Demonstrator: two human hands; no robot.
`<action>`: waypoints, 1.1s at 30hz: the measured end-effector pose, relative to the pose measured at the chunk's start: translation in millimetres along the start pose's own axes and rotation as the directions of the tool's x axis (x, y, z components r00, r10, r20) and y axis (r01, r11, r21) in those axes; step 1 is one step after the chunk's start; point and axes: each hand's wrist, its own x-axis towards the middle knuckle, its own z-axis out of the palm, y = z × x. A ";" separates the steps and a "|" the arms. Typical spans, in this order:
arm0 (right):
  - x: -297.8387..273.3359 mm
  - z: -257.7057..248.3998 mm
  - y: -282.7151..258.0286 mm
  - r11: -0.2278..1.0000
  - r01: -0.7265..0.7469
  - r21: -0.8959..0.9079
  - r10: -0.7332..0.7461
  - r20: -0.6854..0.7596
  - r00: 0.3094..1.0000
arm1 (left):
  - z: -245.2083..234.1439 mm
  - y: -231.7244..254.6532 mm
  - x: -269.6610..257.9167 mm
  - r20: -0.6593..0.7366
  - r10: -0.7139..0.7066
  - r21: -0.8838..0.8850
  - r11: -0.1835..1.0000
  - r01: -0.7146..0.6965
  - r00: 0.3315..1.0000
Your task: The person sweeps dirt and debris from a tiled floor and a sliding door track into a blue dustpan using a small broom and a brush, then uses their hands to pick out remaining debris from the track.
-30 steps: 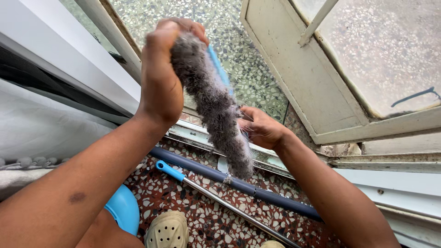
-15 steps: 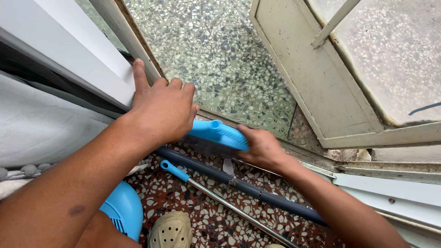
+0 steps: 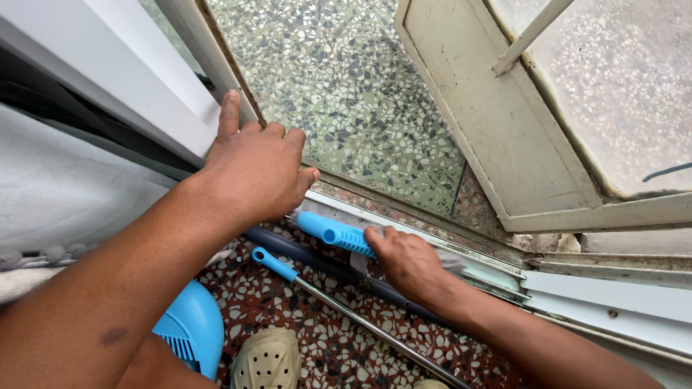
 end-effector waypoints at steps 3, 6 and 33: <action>-21.9 -31.6 3.7 0.996 -0.076 -0.047 0.080 0.090 0.993 | 1.0 -2.1 0.5 -0.016 0.004 -0.022 1.000 -0.005 1.000; -27.8 -63.1 3.0 0.980 -0.196 -0.013 0.195 0.213 0.958 | 3.8 -4.4 -0.5 -0.007 0.030 -0.007 1.000 -0.030 1.000; 100.8 -93.7 10.7 0.936 -0.203 0.289 0.204 0.025 0.979 | -14.7 10.0 13.2 0.186 -0.103 -0.016 0.994 0.108 0.977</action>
